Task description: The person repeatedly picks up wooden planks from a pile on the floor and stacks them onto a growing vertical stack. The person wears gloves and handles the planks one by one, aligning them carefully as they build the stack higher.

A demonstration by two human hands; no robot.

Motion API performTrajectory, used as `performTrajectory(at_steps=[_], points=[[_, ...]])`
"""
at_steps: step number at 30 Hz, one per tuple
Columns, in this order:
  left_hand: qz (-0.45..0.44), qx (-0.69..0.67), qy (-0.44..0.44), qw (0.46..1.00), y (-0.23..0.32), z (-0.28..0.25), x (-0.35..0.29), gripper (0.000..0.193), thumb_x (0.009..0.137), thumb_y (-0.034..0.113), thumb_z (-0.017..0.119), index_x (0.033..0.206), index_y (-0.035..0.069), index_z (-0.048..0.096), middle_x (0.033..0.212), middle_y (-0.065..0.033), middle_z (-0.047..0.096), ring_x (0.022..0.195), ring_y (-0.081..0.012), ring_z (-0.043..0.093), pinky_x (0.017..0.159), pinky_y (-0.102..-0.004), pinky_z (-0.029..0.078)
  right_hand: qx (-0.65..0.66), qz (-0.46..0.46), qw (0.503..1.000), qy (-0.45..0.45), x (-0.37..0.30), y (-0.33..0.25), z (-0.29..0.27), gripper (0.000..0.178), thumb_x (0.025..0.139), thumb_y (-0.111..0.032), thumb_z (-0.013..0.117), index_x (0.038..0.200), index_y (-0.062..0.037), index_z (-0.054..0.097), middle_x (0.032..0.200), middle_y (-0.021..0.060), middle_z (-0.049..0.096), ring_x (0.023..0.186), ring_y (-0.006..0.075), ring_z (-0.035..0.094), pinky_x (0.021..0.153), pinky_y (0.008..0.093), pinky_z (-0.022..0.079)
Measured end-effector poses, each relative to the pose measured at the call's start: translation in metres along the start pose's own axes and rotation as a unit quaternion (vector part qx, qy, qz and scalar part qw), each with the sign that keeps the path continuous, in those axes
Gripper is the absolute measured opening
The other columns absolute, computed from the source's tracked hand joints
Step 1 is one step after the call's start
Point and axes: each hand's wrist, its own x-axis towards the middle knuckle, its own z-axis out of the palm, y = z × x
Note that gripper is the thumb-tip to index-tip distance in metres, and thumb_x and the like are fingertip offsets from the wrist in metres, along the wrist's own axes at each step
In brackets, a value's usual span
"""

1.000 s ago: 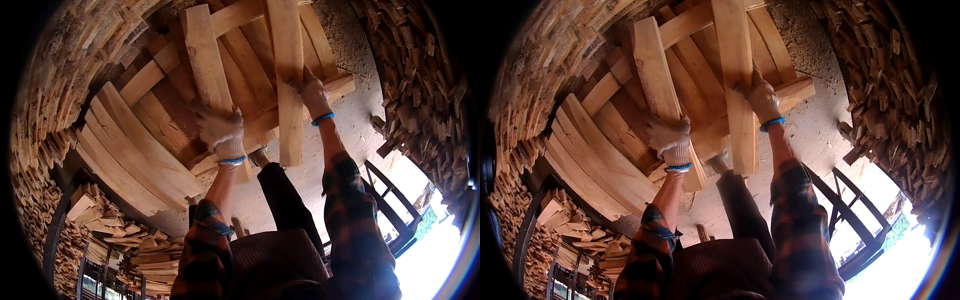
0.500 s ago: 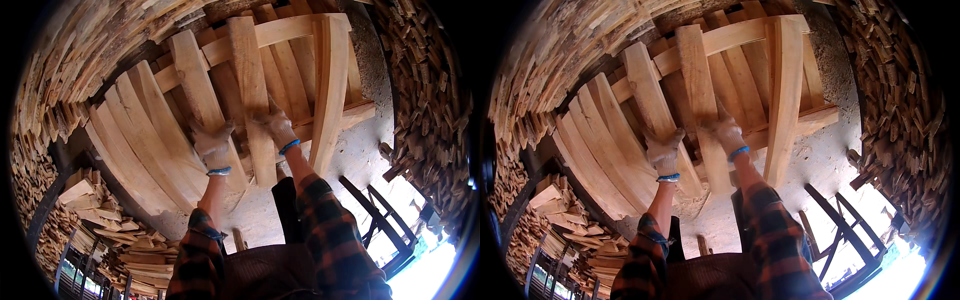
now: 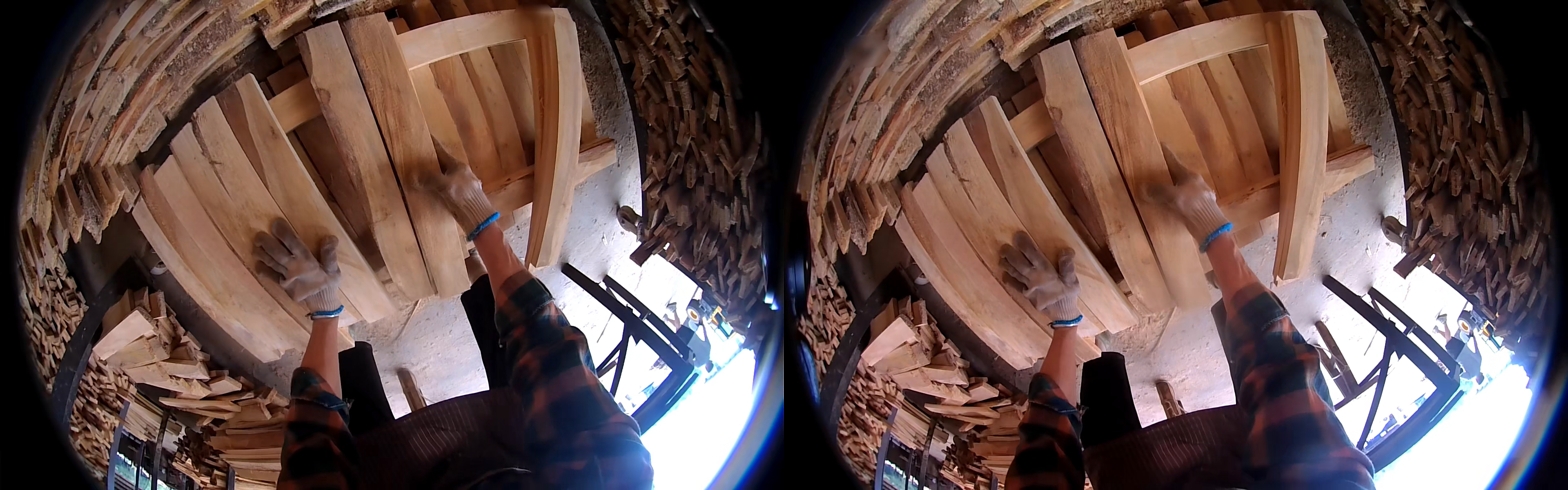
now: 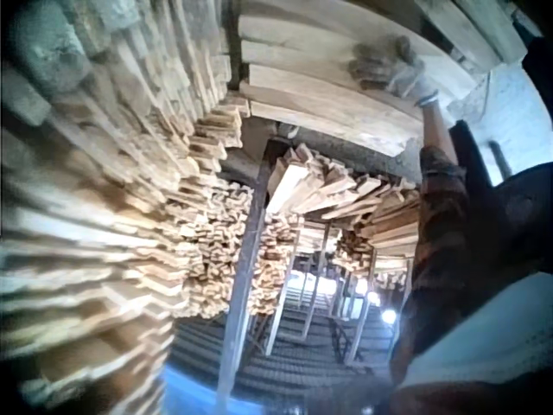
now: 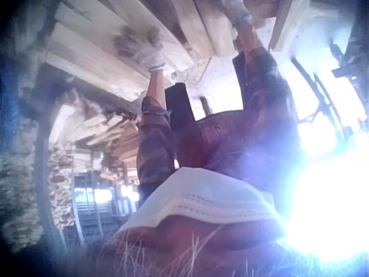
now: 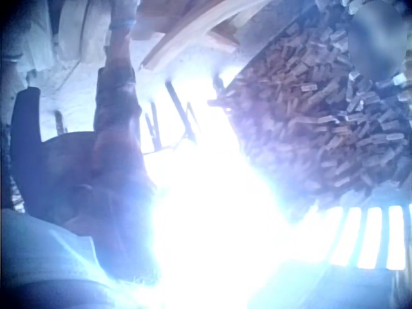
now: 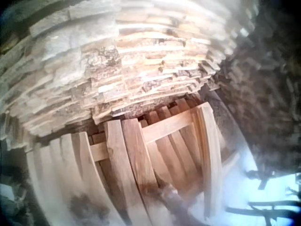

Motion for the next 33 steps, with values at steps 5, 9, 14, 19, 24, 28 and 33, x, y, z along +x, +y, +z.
performTrajectory(at_steps=[5, 9, 14, 19, 24, 28, 33], points=[[0.005, -0.015, 0.008, 1.0, 0.003, -0.006, 0.008, 0.09, 0.083, 0.071, 0.038, 0.143, 0.005, 0.031, 0.143, -0.0296, 0.03, 0.128, -0.0497, 0.033, 0.103, -0.062, 0.027, -0.004, -0.035, 0.999, -0.042, 0.007, 0.005, 0.015, 0.09, 0.074, -0.04, 0.076, 0.147, -0.0088, 0.033, 0.127, 0.0167, 0.06, 0.114, 0.0221, 0.058, 0.096, 0.031, 0.043], [0.004, -0.038, -0.013, 0.999, -0.001, -0.006, 0.008, 0.095, 0.083, 0.074, 0.036, 0.146, 0.004, 0.027, 0.146, -0.0288, 0.026, 0.134, -0.0509, 0.026, 0.106, -0.063, 0.023, 0.002, -0.086, 0.995, -0.041, 0.016, 0.002, 0.05, 0.094, 0.074, -0.042, 0.076, 0.149, -0.0107, 0.029, 0.125, 0.0173, 0.061, 0.111, 0.0237, 0.06, 0.093, 0.0318, 0.044], [0.044, -0.002, 0.035, 0.998, 0.0, 0.008, 0.006, 0.089, 0.09, 0.072, 0.021, 0.148, 0.006, 0.027, 0.147, -0.0283, 0.028, 0.134, -0.0476, 0.027, 0.104, -0.0587, 0.027, -0.077, -0.144, 0.985, 0.046, 0.015, 0.019, 0.054, 0.072, 0.083, -0.04, 0.063, 0.144, -0.0121, 0.038, 0.093, 0.019, 0.068, 0.065, 0.0314, 0.065, 0.055, 0.0402, 0.052], [0.077, 0.07, 0.086, 0.991, 0.001, 0.016, 0.0, 0.092, 0.087, 0.076, 0.018, 0.149, 0.008, 0.025, 0.143, -0.0277, 0.034, 0.129, -0.0456, 0.035, 0.1, -0.0571, 0.033, -0.204, -0.132, 0.965, 0.095, 0.018, 0.024, 0.073, 0.075, 0.085, -0.03, 0.055, 0.15, -0.0141, 0.022, 0.098, 0.0197, 0.062, 0.082, 0.0305, 0.062, 0.065, 0.0427, 0.05], [0.075, 0.074, 0.072, 0.992, -0.007, 0.015, -0.003, 0.082, 0.091, 0.068, 0.024, 0.148, 0.009, 0.027, 0.141, -0.0281, 0.035, 0.127, -0.0442, 0.037, 0.098, -0.0557, 0.036, -0.342, -0.08, 0.876, 0.331, -0.047, 0.007, -0.032, 0.106, 0.068, -0.049, 0.073, 0.148, -0.0056, 0.02, 0.118, 0.0196, 0.053, 0.094, 0.0327, 0.056, 0.076, 0.0355, 0.046], [0.107, 0.066, 0.118, 0.985, 0.008, 0.007, -0.002, 0.079, 0.095, 0.064, 0.018, 0.145, 0.005, 0.032, 0.133, -0.0292, 0.043, 0.12, -0.0442, 0.045, 0.092, -0.0552, 0.04, -0.392, 0.085, 0.842, 0.36, -0.055, 0.05, -0.172, 0.111, 0.067, -0.046, 0.075, 0.148, 0.0002, 0.014, 0.114, 0.0215, 0.052, 0.097, 0.0337, 0.057, 0.07, 0.0434, 0.05], [0.135, 0.134, 0.143, 0.971, -0.014, 0.03, -0.008, 0.075, 0.093, 0.059, 0.027, 0.147, 0.006, 0.028, 0.138, -0.0287, 0.037, 0.124, -0.0441, 0.041, 0.096, -0.0549, 0.039, -0.422, 0.094, 0.839, 0.331, -0.013, 0.079, -0.164, 0.117, 0.066, -0.052, 0.075, 0.15, -0.0003, 0.011, 0.092, 0.018, 0.058, 0.071, 0.0297, 0.062, 0.044, 0.0428, 0.046]])
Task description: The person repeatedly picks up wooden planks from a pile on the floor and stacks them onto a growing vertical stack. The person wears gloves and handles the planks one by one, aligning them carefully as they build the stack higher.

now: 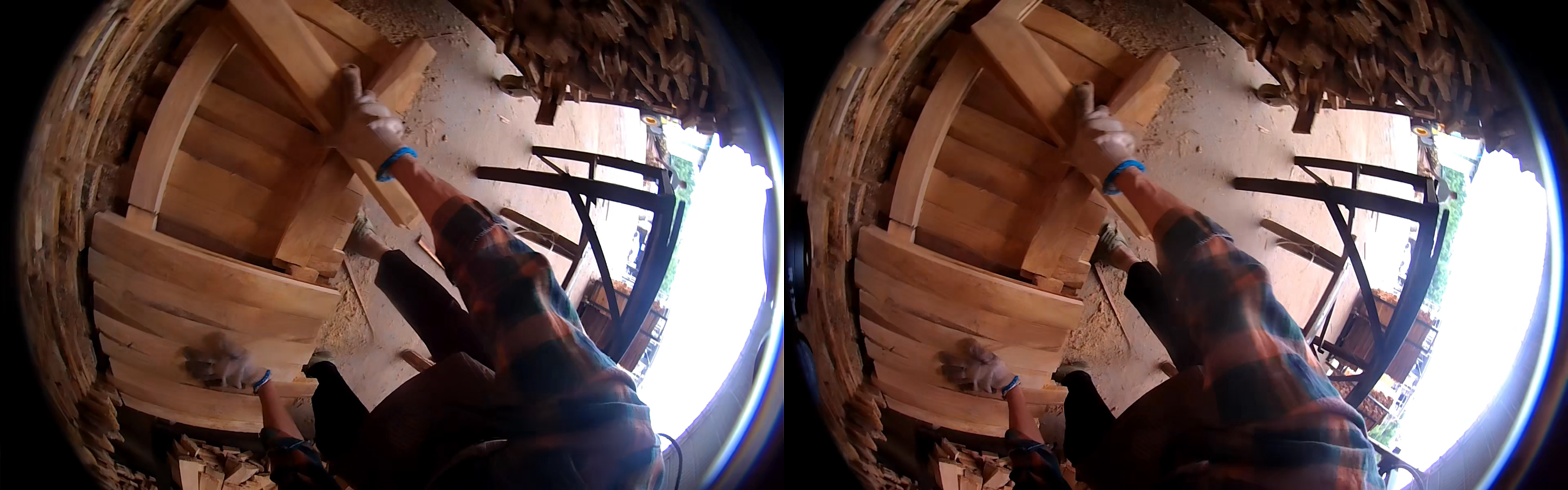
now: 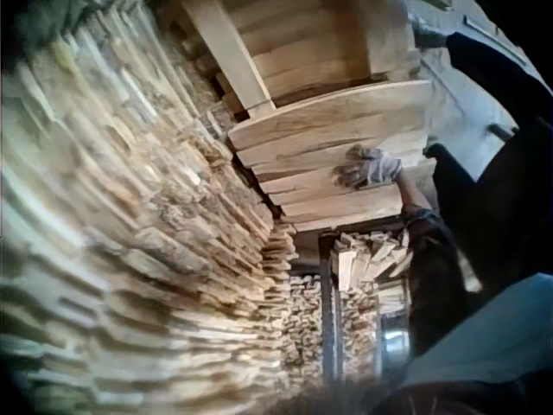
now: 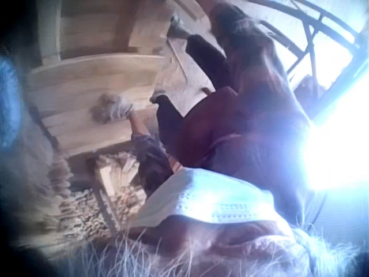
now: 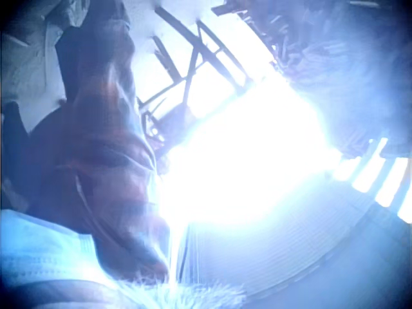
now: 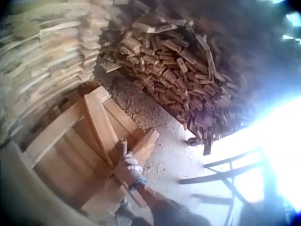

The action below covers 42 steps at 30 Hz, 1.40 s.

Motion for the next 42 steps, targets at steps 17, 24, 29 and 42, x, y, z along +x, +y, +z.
performTrajectory(at_steps=[17, 24, 29, 42], points=[[-0.123, -0.13, -0.148, 0.973, 0.002, -0.034, 0.028, 0.097, 0.085, 0.077, 0.022, 0.144, 0.0, 0.028, 0.142, -0.0334, 0.028, 0.127, -0.0565, 0.03, 0.101, -0.0673, 0.027, 0.333, -0.112, 0.882, -0.315, -0.081, -0.159, 0.024, 0.066, 0.088, -0.017, 0.054, 0.149, -0.0198, 0.029, 0.139, 0.0179, 0.048, 0.129, 0.0314, 0.047, 0.103, 0.0349, 0.041], [-0.109, -0.112, -0.14, 0.978, 0.005, -0.036, 0.029, 0.091, 0.087, 0.073, 0.027, 0.146, 0.003, 0.026, 0.142, -0.03, 0.031, 0.127, -0.0529, 0.033, 0.102, -0.0622, 0.029, 0.269, -0.102, 0.911, -0.295, -0.082, -0.164, 0.019, 0.063, 0.09, -0.033, 0.056, 0.148, -0.027, 0.03, 0.127, 0.0202, 0.057, 0.113, 0.0344, 0.058, 0.086, 0.0418, 0.049], [-0.113, -0.138, -0.107, 0.978, 0.002, -0.032, 0.025, 0.091, 0.088, 0.074, 0.019, 0.148, 0.006, 0.025, 0.144, -0.0307, 0.031, 0.127, -0.0533, 0.034, 0.102, -0.0624, 0.028, 0.153, -0.201, 0.958, -0.136, -0.065, -0.122, -0.008, 0.094, 0.078, -0.051, 0.069, 0.152, -0.0248, 0.016, 0.136, 0.0231, 0.042, 0.115, 0.0462, 0.05, 0.088, 0.0503, 0.048], [-0.116, -0.278, -0.07, 0.951, 0.004, -0.052, 0.044, 0.076, 0.093, 0.062, 0.038, 0.145, 0.006, 0.03, 0.139, -0.0275, 0.039, 0.124, -0.0447, 0.042, 0.1, -0.0536, 0.038, 0.31, -0.12, 0.932, -0.141, 0.028, 0.018, -0.035, 0.11, 0.065, -0.029, 0.084, 0.151, -0.0094, 0.018, 0.126, 0.0188, 0.055, 0.104, 0.026, 0.06, 0.082, 0.0349, 0.053]])
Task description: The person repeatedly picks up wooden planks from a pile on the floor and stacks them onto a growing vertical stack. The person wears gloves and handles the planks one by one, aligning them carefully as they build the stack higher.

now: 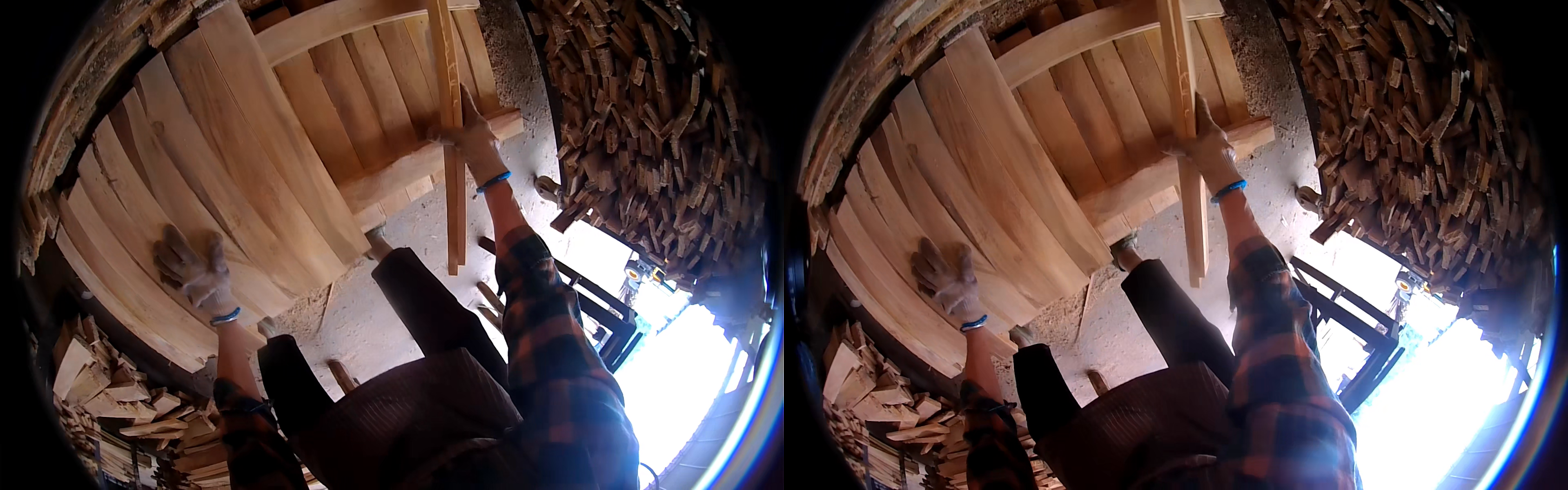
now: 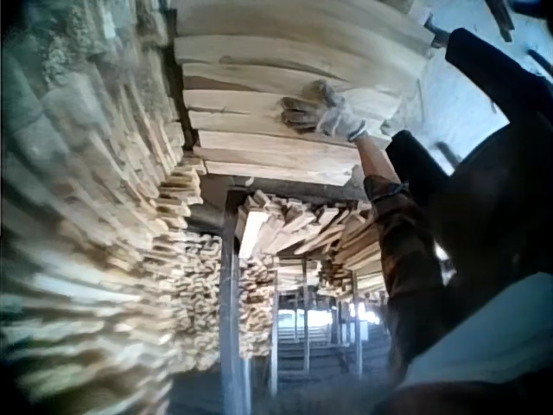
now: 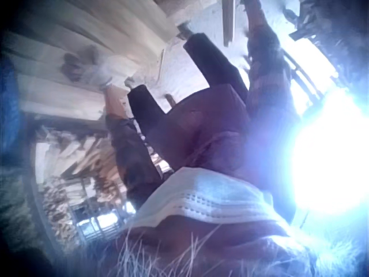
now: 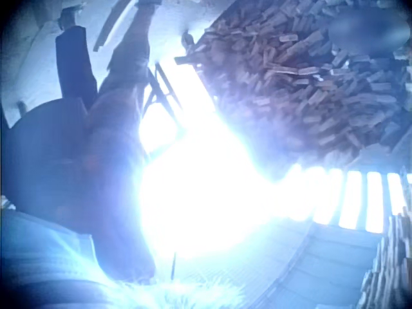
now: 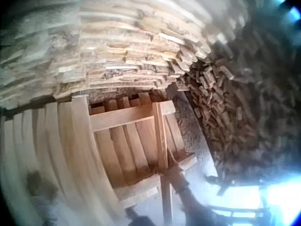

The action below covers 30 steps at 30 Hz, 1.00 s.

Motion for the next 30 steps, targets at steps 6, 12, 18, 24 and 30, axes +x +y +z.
performTrajectory(at_steps=[6, 12, 18, 24, 30], points=[[-0.211, -0.696, -0.051, 0.685, 0.038, -0.058, -0.05, 0.063, 0.093, 0.028, 0.052, 0.147, 0.004, 0.027, 0.139, -0.0188, 0.042, 0.117, -0.0237, 0.048, 0.086, -0.0335, 0.048, 0.186, -0.071, 0.943, -0.268, -0.106, -0.116, 0.064, 0.106, 0.063, -0.015, 0.082, 0.15, -0.0056, 0.022, 0.125, 0.0197, 0.055, 0.112, 0.0259, 0.053, 0.094, 0.0321, 0.044], [-0.425, -0.82, 0.039, 0.382, -0.013, -0.099, -0.121, 0.045, 0.088, 0.027, 0.067, 0.122, 0.002, 0.05, 0.098, -0.0091, 0.059, 0.088, -0.0204, 0.059, 0.075, -0.0323, 0.051, 0.04, -0.111, 0.853, -0.508, -0.253, -0.211, 0.199, 0.097, 0.07, -0.015, 0.078, 0.15, -0.0106, 0.023, 0.118, 0.0274, 0.054, 0.113, 0.0405, 0.054, 0.094, 0.0402, 0.044], [-0.551, -0.74, 0.146, 0.356, -0.065, -0.105, -0.245, 0.048, 0.084, 0.036, 0.066, 0.113, -0.001, 0.054, 0.092, -0.0095, 0.058, 0.083, -0.0207, 0.058, 0.073, -0.0339, 0.051, -0.168, -0.117, 0.697, -0.687, -0.31, -0.224, 0.252, 0.092, 0.073, -0.034, 0.076, 0.149, -0.017, 0.028, 0.12, 0.0225, 0.054, 0.112, 0.0375, 0.054, 0.093, 0.0402, 0.044], [-0.614, -0.674, 0.197, 0.36, -0.096, 0.014, -0.314, 0.045, 0.088, 0.014, 0.055, 0.13, -0.003, 0.049, 0.107, -0.016, 0.061, 0.097, -0.0255, 0.06, 0.087, -0.0345, 0.049, -0.223, -0.236, 0.821, -0.469, -0.279, -0.195, 0.258, 0.078, 0.078, -0.03, 0.074, 0.142, -0.008, 0.037, 0.125, 0.0287, 0.053, 0.111, 0.0432, 0.056, 0.093, 0.0468, 0.046], [-0.39, -0.863, 0.258, 0.191, -0.109, 0.07, -0.303, 0.044, 0.089, 0.003, 0.043, 0.133, -0.001, 0.046, 0.12, -0.0189, 0.06, 0.109, -0.0285, 0.06, 0.093, -0.034, 0.049, -0.285, -0.256, 0.796, -0.469, -0.254, -0.193, 0.254, 0.08, 0.078, -0.033, 0.073, 0.143, -0.0107, 0.033, 0.122, 0.0258, 0.055, 0.107, 0.0438, 0.058, 0.089, 0.0479, 0.048]])
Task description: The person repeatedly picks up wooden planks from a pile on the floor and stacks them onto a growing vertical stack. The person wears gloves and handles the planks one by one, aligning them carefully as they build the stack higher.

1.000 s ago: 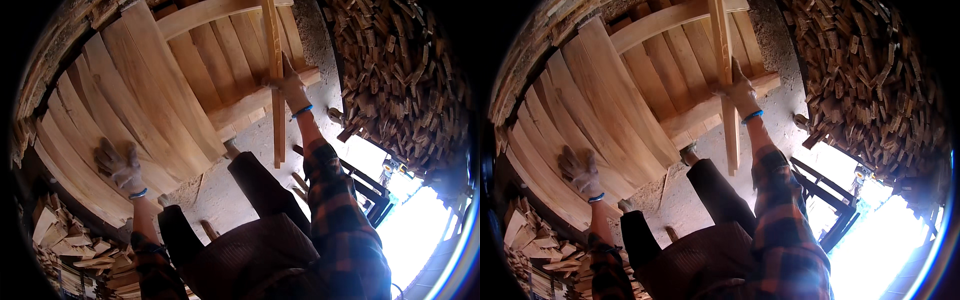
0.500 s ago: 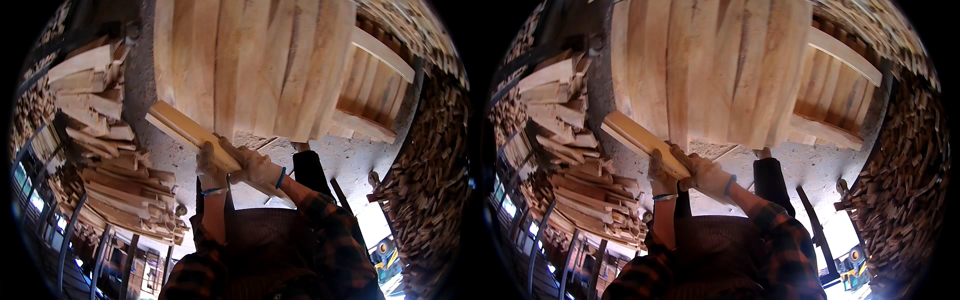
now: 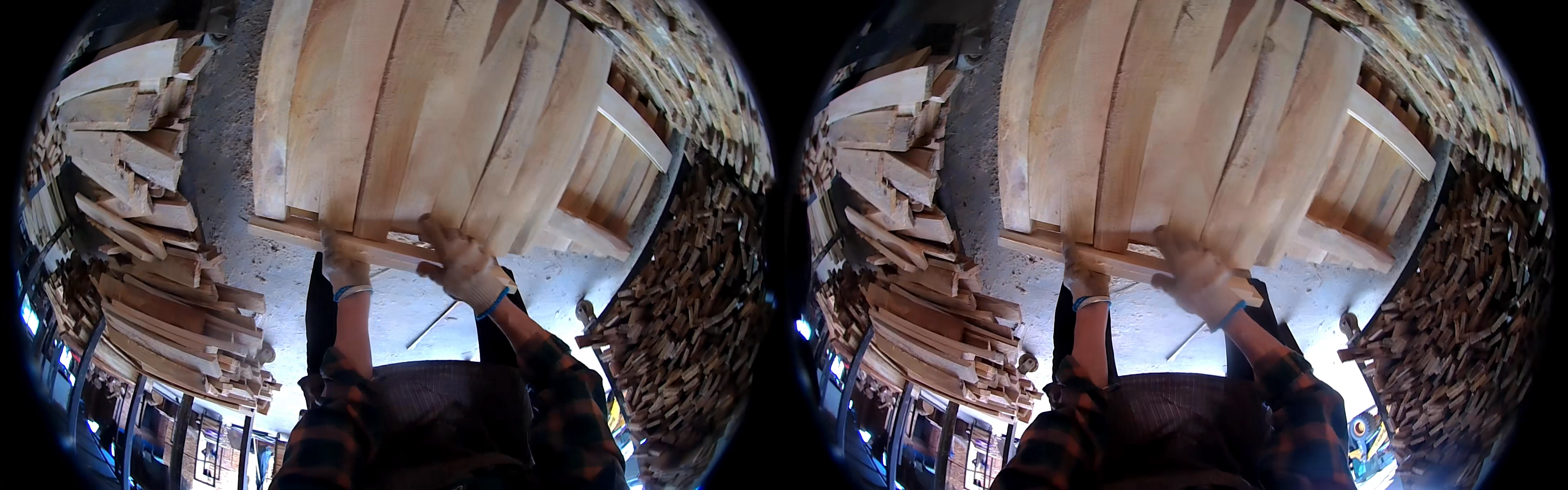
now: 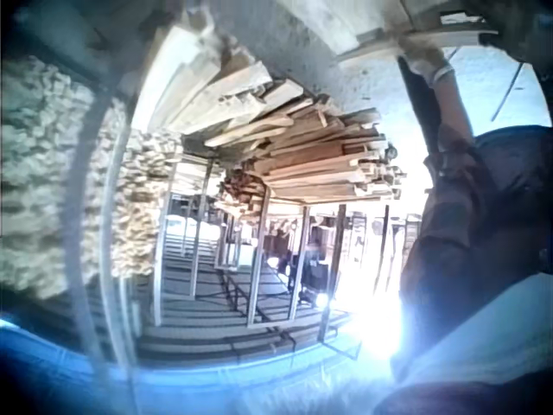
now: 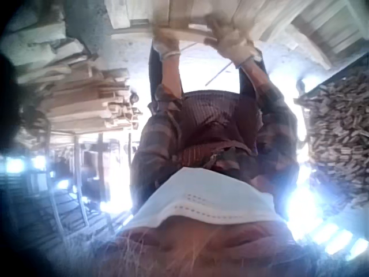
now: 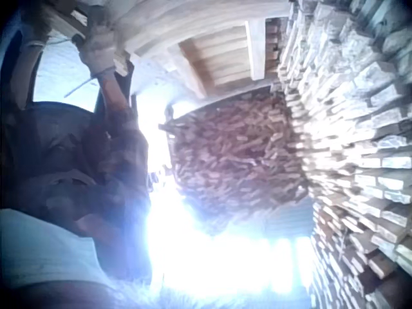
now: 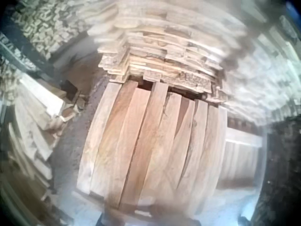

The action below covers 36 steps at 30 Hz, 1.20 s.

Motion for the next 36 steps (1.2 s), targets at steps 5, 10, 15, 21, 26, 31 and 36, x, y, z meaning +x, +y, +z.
performTrajectory(at_steps=[5, 10, 15, 21, 26, 31, 36], points=[[-0.023, 0.101, 0.19, 0.976, 0.018, 0.133, -0.046, 0.038, 0.088, 0.017, 0.064, 0.118, -0.003, 0.053, 0.101, -0.0086, 0.057, 0.081, -0.0145, 0.056, 0.072, -0.0293, 0.052, -0.065, -0.123, 0.99, -0.032, -0.014, -0.024, 0.027, 0.085, 0.072, -0.031, 0.078, 0.138, -0.0039, 0.033, 0.102, 0.0193, 0.06, 0.098, 0.0355, 0.061, 0.081, 0.0443, 0.05], [0.05, 0.314, 0.081, 0.945, -0.003, 0.195, -0.054, 0.043, 0.09, 0.034, 0.065, 0.115, 0.002, 0.049, 0.102, -0.0116, 0.06, 0.09, -0.0179, 0.058, 0.077, -0.0302, 0.051, -0.032, -0.017, 0.999, -0.012, -0.029, -0.051, -0.014, 0.081, 0.075, -0.026, 0.073, 0.138, -0.0017, 0.028, 0.094, 0.0158, 0.062, 0.087, 0.0366, 0.063, 0.077, 0.0428, 0.051], [-0.057, 0.342, -0.085, 0.934, -0.036, 0.281, -0.04, 0.072, 0.088, 0.034, 0.069, 0.142, 0.002, 0.035, 0.122, -0.0104, 0.052, 0.099, -0.0165, 0.056, 0.084, -0.0298, 0.048, 0.26, -0.022, 0.943, 0.206, -0.059, 0.04, -0.079, 0.081, 0.076, -0.013, 0.069, 0.144, 0.0017, 0.028, 0.112, 0.0203, 0.063, 0.1, 0.0304, 0.064, 0.085, 0.0374, 0.051], [0.296, 0.847, -0.175, 0.405, -0.091, 0.289, 0.031, 0.079, 0.089, 0.05, 0.056, 0.147, 0.004, 0.029, 0.145, -0.0249, 0.034, 0.129, -0.0366, 0.04, 0.103, -0.0437, 0.038, 0.595, 0.043, 0.714, 0.366, -0.095, 0.24, -0.121, 0.067, 0.082, -0.004, 0.063, 0.141, 0.0083, 0.035, 0.119, 0.0156, 0.06, 0.088, 0.0164, 0.062, 0.075, 0.0269, 0.053], [0.342, 0.926, -0.156, 0.043, -0.132, 0.251, 0.046, 0.096, 0.083, 0.073, 0.039, 0.149, 0.004, 0.022, 0.148, -0.0289, 0.025, 0.132, -0.0532, 0.027, 0.105, -0.064, 0.025, 0.489, 0.189, 0.761, 0.383, -0.021, 0.304, -0.158, 0.051, 0.085, -0.029, 0.062, 0.131, -0.0085, 0.056, 0.112, 0.0127, 0.066, 0.099, 0.0184, 0.062, 0.083, 0.0298, 0.049], [0.374, 0.911, -0.165, 0.042, -0.137, 0.238, 0.057, 0.098, 0.082, 0.074, 0.04, 0.147, 0.002, 0.024, 0.147, -0.0304, 0.025, 0.131, -0.0533, 0.028, 0.106, -0.0635, 0.023, 0.488, 0.183, 0.76, 0.389, 0.025, 0.302, -0.144, 0.053, 0.089, -0.03, 0.061, 0.13, 0.0018, 0.054, 0.107, 0.0078, 0.064, 0.092, 0.0111, 0.058, 0.076, 0.024, 0.049], [0.337, 0.927, -0.162, 0.036, -0.137, 0.248, 0.052, 0.098, 0.081, 0.074, 0.041, 0.147, 0.003, 0.025, 0.147, -0.0303, 0.025, 0.132, -0.0533, 0.027, 0.105, -0.0636, 0.024, 0.41, 0.143, 0.746, 0.504, 0.026, 0.311, -0.12, 0.046, 0.092, -0.032, 0.056, 0.125, 0.0003, 0.059, 0.105, 0.0062, 0.066, 0.09, 0.0119, 0.059, 0.078, 0.0248, 0.048]])
